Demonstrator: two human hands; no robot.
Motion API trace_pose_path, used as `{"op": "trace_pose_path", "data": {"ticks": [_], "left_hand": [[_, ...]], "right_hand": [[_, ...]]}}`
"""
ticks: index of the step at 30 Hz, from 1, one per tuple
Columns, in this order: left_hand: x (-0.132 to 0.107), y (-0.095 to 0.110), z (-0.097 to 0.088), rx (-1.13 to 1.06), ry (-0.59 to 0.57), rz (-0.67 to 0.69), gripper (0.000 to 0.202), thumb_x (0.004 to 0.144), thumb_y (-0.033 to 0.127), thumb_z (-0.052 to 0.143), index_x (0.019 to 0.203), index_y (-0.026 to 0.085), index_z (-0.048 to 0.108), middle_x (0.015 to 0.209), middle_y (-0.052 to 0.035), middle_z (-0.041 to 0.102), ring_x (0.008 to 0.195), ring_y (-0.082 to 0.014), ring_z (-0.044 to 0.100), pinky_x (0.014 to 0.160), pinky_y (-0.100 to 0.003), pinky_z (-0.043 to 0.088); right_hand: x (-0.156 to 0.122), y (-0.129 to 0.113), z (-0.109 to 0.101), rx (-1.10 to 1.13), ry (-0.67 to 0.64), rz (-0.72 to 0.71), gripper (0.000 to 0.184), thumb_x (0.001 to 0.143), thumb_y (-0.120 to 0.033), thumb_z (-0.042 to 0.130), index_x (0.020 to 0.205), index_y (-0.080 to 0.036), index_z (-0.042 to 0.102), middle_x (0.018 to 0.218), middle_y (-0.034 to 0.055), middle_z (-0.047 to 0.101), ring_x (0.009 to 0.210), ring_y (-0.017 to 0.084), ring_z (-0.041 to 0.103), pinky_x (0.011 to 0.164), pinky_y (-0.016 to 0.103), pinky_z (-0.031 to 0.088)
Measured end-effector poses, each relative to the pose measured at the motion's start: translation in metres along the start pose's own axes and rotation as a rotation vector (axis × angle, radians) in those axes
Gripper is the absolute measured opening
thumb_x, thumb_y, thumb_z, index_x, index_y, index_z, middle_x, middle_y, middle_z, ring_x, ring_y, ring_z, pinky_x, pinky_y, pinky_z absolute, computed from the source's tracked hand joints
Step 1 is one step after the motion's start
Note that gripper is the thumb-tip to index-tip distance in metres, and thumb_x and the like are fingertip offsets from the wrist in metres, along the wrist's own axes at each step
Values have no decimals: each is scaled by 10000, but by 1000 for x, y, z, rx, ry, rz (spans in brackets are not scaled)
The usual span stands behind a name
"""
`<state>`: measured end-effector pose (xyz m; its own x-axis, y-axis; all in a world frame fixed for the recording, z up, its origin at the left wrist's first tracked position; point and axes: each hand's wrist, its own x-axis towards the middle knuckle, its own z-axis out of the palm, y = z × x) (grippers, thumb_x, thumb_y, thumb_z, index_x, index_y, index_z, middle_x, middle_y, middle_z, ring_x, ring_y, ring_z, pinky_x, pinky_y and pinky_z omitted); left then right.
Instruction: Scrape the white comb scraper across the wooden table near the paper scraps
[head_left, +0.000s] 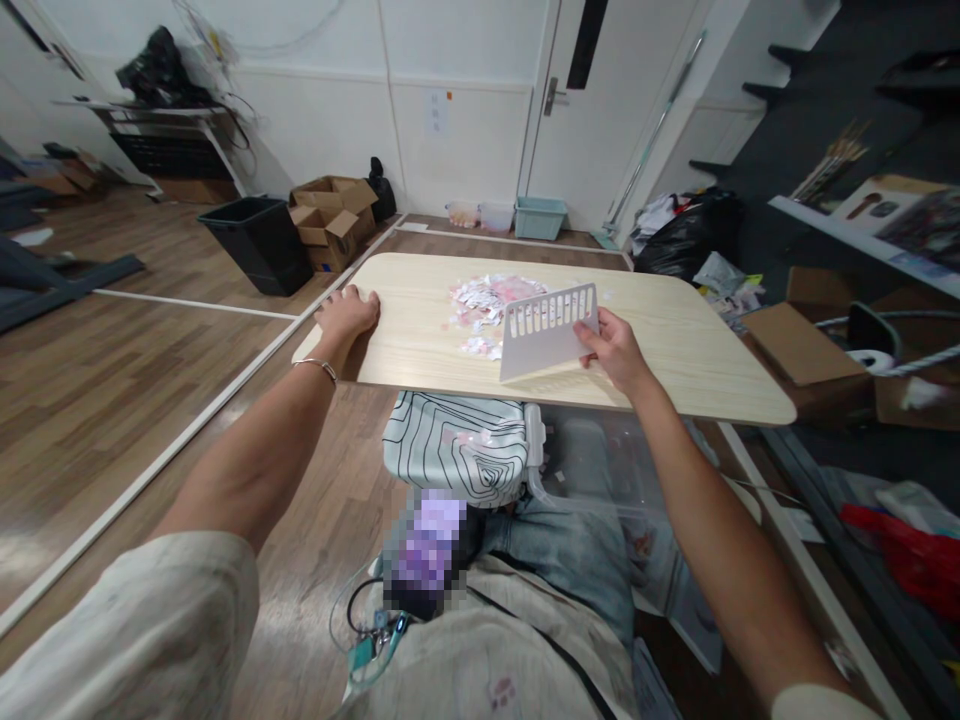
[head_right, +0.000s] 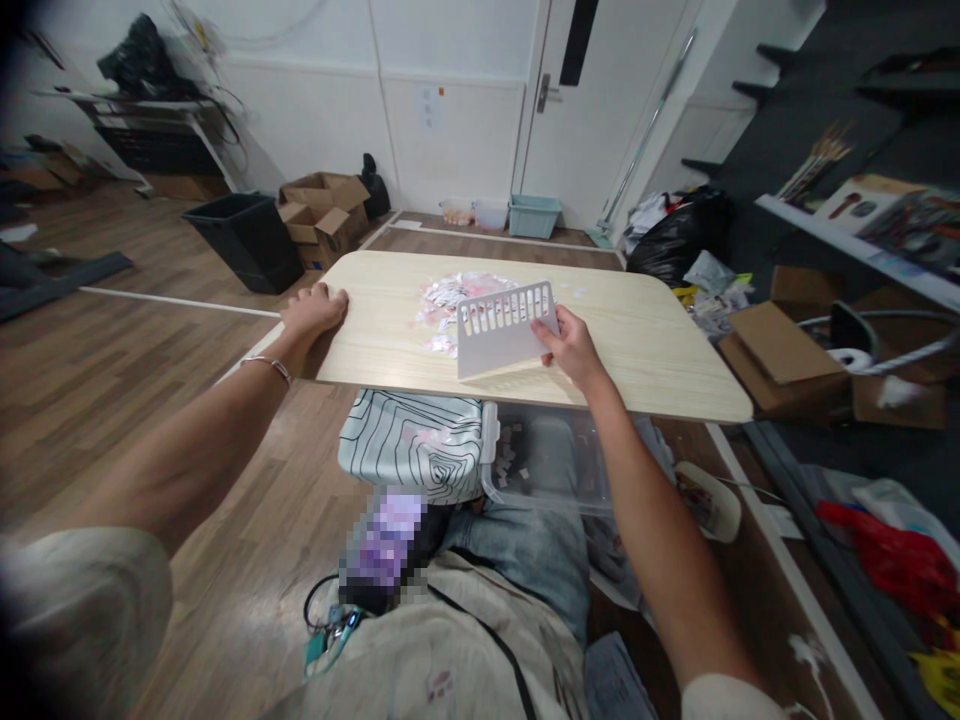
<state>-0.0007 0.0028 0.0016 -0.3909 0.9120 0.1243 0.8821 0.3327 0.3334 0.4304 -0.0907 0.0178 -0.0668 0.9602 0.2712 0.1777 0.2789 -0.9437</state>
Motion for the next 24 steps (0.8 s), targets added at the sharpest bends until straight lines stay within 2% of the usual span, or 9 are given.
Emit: {"op": "trace_pose_path", "data": {"ticks": [9, 18, 24], "left_hand": [[0, 0, 0, 11, -2, -5, 746, 978, 577, 327, 1524, 107, 522, 1584, -309, 509, 1450, -492, 468, 1151, -648, 387], [-2, 1, 0, 13, -1, -9, 728, 976, 577, 326, 1509, 126, 533, 1566, -298, 532, 1440, -485, 483, 1142, -643, 399], [-2, 2, -2, 5, -5, -8, 754, 965, 584, 338, 1517, 105, 525, 1574, -312, 516, 1441, -494, 483, 1140, -640, 408]], "right_hand": [[2, 2, 1, 17, 32, 11, 543, 714, -638, 840, 958, -218, 599, 810, -7, 595, 617, 99, 508, 394, 182, 451], [3, 4, -2, 46, 119, -38, 519, 720, -619, 825, 1008, -253, 595, 988, 15, 636, 806, 150, 596, 508, 219, 598], [1, 1, -3, 71, 151, -35, 520, 698, -608, 849, 986, -242, 617, 903, 1, 625, 708, 120, 573, 463, 193, 549]]}}
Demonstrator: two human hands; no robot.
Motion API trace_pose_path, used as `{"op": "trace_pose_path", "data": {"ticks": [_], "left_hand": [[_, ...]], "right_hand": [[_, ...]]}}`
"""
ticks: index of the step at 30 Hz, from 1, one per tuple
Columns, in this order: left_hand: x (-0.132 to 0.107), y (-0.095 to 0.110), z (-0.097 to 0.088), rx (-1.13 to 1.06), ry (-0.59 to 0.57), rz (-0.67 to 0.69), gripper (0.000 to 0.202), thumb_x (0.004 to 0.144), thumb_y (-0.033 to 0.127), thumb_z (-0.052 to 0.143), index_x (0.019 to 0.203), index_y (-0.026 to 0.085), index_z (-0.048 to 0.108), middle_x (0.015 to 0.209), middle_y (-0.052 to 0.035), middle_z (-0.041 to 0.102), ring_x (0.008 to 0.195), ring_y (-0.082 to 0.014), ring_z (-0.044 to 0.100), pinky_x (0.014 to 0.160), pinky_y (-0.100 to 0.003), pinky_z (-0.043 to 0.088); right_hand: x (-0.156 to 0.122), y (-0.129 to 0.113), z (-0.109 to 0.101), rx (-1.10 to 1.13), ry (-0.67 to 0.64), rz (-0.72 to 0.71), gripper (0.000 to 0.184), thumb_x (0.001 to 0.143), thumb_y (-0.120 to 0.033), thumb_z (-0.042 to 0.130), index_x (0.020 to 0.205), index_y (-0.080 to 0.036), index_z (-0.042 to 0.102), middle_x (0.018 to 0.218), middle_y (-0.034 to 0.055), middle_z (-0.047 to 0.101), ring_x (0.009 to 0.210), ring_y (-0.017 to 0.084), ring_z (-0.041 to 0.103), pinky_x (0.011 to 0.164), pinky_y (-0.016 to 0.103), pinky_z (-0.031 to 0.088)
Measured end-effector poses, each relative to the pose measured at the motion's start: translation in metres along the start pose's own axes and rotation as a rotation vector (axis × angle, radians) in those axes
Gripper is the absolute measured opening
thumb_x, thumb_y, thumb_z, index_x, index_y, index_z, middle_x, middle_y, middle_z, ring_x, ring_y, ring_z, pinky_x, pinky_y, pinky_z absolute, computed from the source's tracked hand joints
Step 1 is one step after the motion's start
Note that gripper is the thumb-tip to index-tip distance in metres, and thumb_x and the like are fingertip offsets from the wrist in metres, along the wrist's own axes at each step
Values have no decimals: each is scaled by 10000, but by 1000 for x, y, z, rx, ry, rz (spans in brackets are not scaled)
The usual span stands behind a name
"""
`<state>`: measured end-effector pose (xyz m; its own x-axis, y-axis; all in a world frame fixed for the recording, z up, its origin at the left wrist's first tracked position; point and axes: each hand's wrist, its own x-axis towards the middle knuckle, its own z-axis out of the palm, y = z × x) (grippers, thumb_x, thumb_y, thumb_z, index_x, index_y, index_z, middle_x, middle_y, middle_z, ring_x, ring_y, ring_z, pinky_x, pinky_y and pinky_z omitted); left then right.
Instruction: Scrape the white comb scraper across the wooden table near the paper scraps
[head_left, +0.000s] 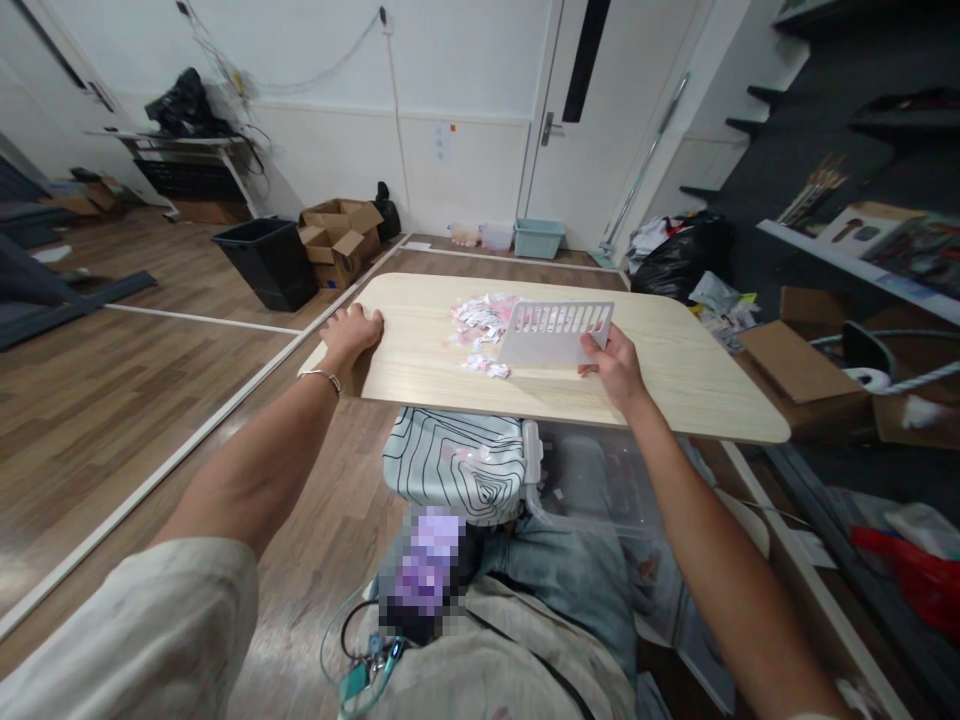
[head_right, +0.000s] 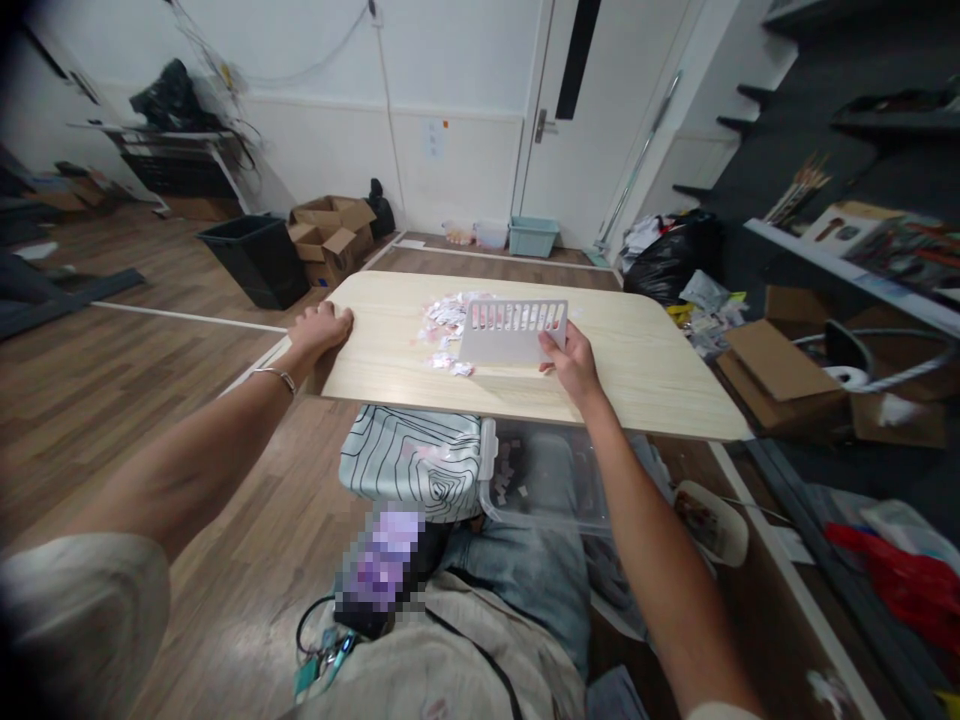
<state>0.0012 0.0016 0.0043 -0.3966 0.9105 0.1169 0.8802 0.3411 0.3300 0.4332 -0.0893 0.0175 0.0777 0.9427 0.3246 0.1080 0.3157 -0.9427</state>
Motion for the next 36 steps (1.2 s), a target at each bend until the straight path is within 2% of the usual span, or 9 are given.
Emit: {"op": "trace_pose_path", "data": {"ticks": [5, 11, 18, 36], "left_hand": [[-1, -1, 0, -2, 6, 3, 736, 967, 578, 343, 1513, 123, 532, 1565, -300, 534, 1436, -487, 494, 1141, -640, 406], [0, 1, -1, 2, 7, 0, 746, 967, 570, 355, 1513, 94, 532, 1561, -309, 534, 1426, -498, 506, 1132, -631, 423], [-2, 2, -1, -2, 18, -2, 738, 966, 558, 373, 1508, 83, 535, 1539, -318, 553, 1411, -505, 522, 1118, -641, 438], [-1, 1, -2, -8, 9, -1, 728, 973, 557, 374, 1502, 85, 536, 1524, -320, 564, 1404, -503, 531, 1110, -639, 440]], "right_hand": [[-2, -2, -1, -11, 18, -20, 461, 727, -568, 835, 968, -240, 620, 859, -4, 607, 623, 98, 523, 410, 180, 462], [-1, 0, -1, -32, 32, 12, 443, 735, -544, 820, 984, -234, 625, 859, 7, 611, 605, 101, 512, 393, 189, 423], [1, 3, -3, -64, 23, 2, 494, 734, -603, 802, 991, -227, 610, 835, -5, 610, 595, 101, 526, 402, 189, 443], [0, 0, 0, -19, 21, 14, 510, 684, -583, 857, 954, -212, 633, 822, 0, 614, 598, 103, 518, 375, 185, 419]]}}
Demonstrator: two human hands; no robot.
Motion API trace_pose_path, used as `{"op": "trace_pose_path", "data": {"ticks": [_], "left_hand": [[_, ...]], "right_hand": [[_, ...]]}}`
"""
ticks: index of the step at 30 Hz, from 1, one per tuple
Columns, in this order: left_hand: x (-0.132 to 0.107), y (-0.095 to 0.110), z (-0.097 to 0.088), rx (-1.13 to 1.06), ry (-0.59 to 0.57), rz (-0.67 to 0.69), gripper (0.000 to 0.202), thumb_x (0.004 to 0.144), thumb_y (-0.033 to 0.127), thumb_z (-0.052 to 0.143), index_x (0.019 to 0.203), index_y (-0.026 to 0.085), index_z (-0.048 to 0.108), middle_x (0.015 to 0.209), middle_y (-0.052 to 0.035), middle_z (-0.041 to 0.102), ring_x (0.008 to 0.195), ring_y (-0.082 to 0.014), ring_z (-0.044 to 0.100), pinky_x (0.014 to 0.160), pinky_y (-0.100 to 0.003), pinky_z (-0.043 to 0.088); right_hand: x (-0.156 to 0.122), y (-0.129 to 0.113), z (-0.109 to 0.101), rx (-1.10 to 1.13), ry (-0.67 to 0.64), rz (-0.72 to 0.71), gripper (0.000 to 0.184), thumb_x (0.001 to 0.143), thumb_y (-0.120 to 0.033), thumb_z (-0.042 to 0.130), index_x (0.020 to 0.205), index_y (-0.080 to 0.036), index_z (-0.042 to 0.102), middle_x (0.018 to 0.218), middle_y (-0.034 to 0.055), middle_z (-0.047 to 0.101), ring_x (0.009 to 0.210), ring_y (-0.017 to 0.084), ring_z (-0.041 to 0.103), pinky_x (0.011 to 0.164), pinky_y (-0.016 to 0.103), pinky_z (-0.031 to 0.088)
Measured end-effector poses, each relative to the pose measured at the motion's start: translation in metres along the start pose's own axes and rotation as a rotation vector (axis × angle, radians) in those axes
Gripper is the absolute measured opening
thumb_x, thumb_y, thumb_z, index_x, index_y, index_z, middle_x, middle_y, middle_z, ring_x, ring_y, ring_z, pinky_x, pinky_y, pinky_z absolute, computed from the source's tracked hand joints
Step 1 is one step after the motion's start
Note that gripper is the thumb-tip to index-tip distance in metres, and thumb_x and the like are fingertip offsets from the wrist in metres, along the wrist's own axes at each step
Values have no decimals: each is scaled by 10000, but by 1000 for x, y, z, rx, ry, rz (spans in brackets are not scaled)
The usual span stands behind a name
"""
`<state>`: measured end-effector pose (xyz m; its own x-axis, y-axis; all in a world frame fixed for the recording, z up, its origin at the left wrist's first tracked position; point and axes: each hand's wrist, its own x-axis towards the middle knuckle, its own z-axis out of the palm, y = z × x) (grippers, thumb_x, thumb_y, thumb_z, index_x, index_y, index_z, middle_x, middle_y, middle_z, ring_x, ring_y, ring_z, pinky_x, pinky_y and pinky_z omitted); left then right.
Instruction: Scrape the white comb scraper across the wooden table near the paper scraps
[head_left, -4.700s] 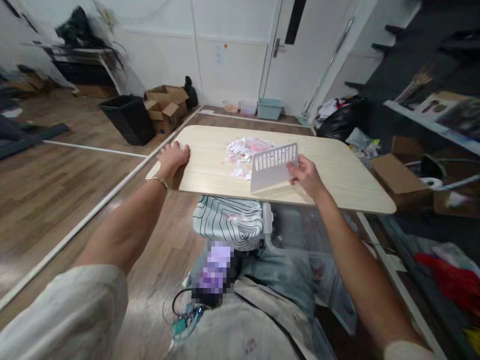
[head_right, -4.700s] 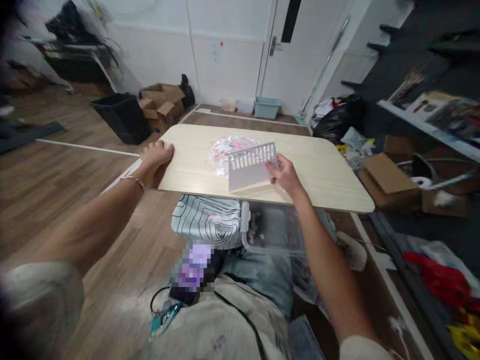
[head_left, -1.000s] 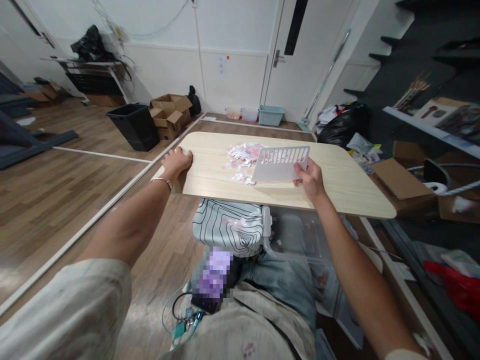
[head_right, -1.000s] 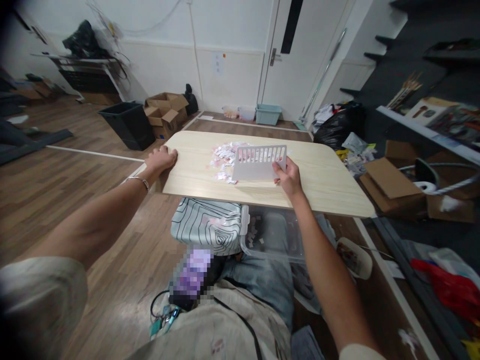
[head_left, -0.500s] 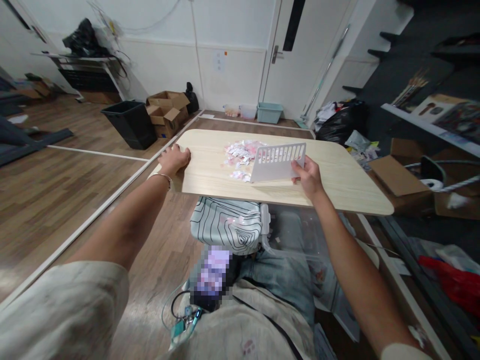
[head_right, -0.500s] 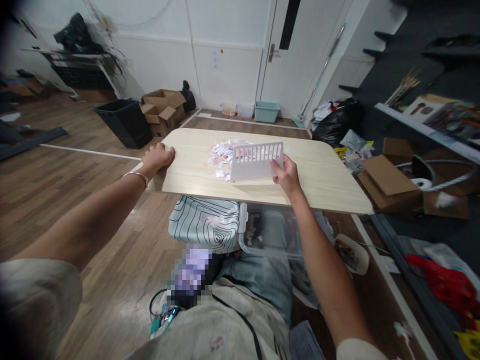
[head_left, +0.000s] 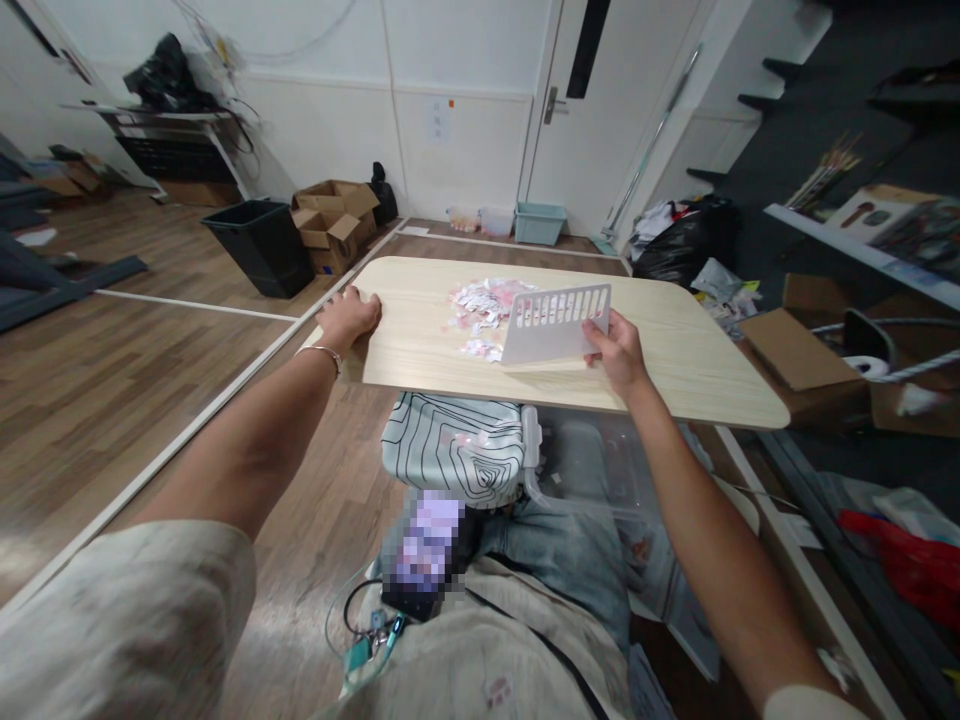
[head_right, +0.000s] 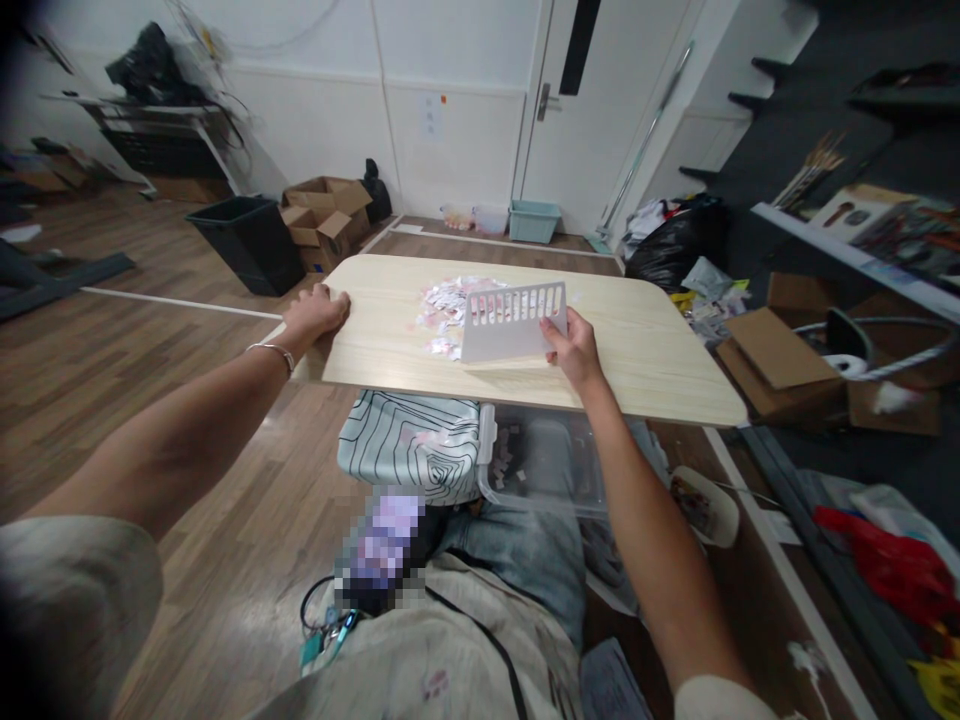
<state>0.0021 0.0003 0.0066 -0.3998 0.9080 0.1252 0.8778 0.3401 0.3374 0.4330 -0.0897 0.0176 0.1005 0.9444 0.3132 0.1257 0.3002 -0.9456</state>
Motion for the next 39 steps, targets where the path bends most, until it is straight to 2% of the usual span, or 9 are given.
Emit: {"op": "trace_pose_path", "data": {"ticks": [14, 25, 35, 39], "left_hand": [[2, 0, 2, 8, 7, -11, 745, 966, 579, 375, 1501, 87, 540, 1522, -323, 564, 1401, -507, 533, 1110, -637, 439], [2, 0, 2, 3, 8, 1, 743, 959, 582, 369, 1494, 98, 542, 1533, -324, 549, 1401, -512, 523, 1109, -653, 429], [0, 0, 3, -5, 12, -1, 710, 959, 569, 363, 1461, 108, 561, 1509, -320, 571, 1376, -492, 552, 1087, -617, 446], [0, 0, 3, -4, 9, 2, 699, 960, 565, 367, 1457, 117, 568, 1509, -320, 572, 1375, -497, 552, 1078, -622, 449]], "right_hand": [[0, 2, 0, -62, -28, -27, 495, 717, -605, 829, 941, -211, 632, 818, 0, 591, 601, 102, 497, 371, 186, 415], [4, 12, -5, -115, 95, -56, 408, 776, -549, 763, 967, -218, 621, 876, 10, 619, 670, 124, 537, 408, 190, 445], [2, 6, -3, -79, 1, -63, 453, 748, -580, 794, 941, -210, 617, 804, -15, 580, 610, 102, 514, 400, 184, 451], [1, 4, -2, -32, -9, -73, 472, 736, -583, 815, 952, -212, 619, 834, -13, 590, 640, 101, 538, 438, 191, 499]]}}
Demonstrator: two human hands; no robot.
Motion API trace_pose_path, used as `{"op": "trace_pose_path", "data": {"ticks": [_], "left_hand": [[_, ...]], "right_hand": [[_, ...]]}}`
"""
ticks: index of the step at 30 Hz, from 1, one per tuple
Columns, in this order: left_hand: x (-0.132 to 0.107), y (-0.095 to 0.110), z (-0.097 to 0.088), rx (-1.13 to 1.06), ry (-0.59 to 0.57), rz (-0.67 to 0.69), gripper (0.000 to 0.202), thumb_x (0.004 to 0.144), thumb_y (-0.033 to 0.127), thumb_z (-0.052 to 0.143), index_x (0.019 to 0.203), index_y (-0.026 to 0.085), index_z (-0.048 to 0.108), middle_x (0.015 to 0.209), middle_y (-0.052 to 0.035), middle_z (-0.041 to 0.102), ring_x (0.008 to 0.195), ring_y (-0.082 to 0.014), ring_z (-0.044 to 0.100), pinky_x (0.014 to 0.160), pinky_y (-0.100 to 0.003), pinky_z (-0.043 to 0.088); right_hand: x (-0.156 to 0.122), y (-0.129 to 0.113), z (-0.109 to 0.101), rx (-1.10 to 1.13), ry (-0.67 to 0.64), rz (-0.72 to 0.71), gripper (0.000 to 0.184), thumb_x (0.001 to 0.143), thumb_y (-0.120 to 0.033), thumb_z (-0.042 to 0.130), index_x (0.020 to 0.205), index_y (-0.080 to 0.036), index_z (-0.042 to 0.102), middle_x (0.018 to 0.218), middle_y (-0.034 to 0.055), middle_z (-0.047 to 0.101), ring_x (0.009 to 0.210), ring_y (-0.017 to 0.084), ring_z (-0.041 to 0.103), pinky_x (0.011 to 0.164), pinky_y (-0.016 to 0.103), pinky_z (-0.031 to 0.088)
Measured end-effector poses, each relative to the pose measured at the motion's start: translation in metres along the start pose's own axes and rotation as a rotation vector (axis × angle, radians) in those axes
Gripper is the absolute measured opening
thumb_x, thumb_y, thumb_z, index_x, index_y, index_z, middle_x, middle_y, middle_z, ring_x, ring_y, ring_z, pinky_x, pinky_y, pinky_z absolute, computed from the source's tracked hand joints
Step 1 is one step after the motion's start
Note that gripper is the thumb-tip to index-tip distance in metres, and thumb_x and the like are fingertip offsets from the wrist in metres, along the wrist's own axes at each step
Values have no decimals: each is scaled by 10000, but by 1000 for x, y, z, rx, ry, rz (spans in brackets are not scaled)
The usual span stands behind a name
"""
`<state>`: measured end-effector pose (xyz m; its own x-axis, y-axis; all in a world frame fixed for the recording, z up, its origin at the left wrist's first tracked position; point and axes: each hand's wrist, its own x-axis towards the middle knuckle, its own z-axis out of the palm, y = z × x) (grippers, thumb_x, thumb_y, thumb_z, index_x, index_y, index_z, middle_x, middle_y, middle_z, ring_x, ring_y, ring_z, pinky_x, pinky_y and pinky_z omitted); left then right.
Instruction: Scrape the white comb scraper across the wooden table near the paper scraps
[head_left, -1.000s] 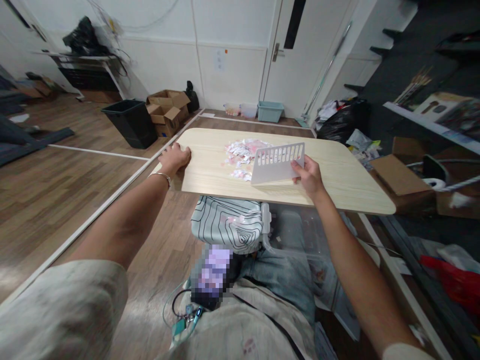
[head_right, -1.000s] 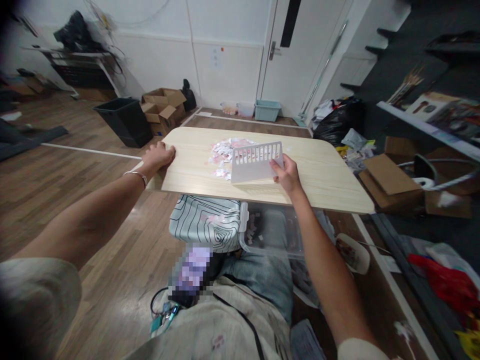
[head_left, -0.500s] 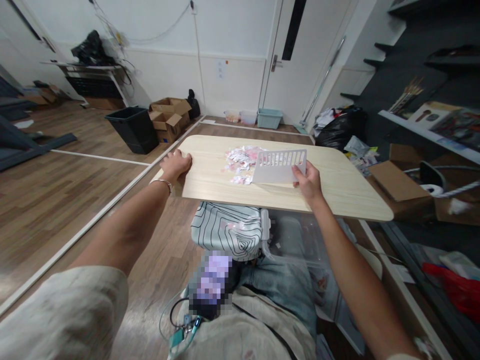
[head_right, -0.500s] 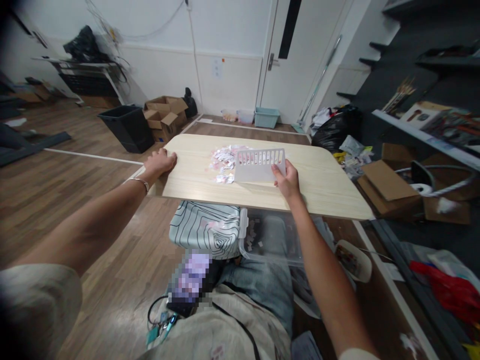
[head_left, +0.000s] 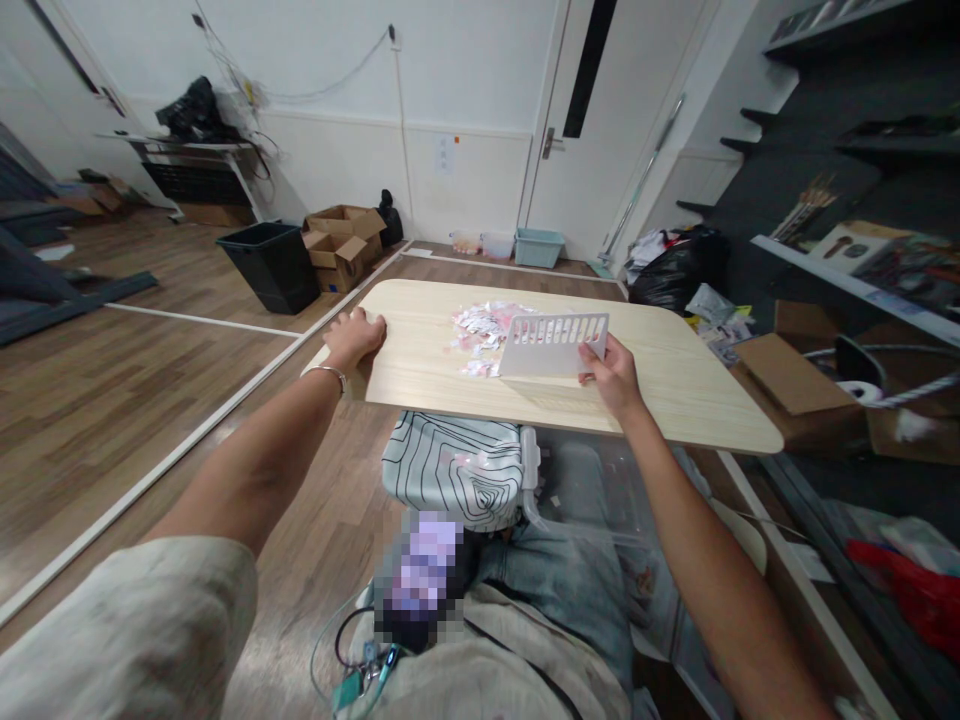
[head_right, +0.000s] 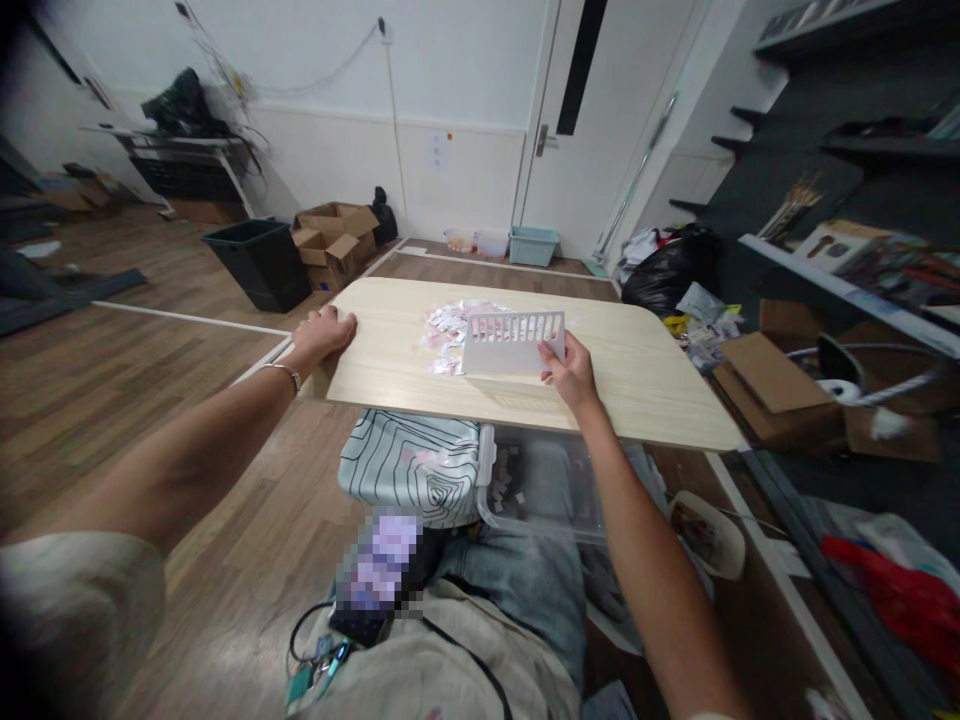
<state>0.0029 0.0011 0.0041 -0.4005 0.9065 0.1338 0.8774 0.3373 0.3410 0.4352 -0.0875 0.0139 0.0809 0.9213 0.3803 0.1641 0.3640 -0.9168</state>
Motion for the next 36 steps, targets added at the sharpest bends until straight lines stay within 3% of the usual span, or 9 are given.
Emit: {"op": "trace_pose_path", "data": {"ticks": [7, 36], "left_hand": [[2, -1, 0, 2, -7, 4, 707, 961, 556, 358, 1467, 104, 559, 1511, -320, 570, 1385, -498, 544, 1090, -623, 445], [2, -2, 0, 11, -12, 1, 723, 963, 568, 363, 1489, 101, 535, 1537, -322, 541, 1411, -497, 516, 1115, -639, 425]], "right_hand": [[0, 2, 1, -31, -15, -31, 459, 740, -598, 817, 861, -208, 607, 757, -27, 557, 599, 94, 513, 451, 207, 500], [-2, -1, 0, -63, -22, -17, 322, 746, -480, 738, 879, -214, 616, 784, 1, 575, 631, 125, 513, 423, 218, 473]]}}
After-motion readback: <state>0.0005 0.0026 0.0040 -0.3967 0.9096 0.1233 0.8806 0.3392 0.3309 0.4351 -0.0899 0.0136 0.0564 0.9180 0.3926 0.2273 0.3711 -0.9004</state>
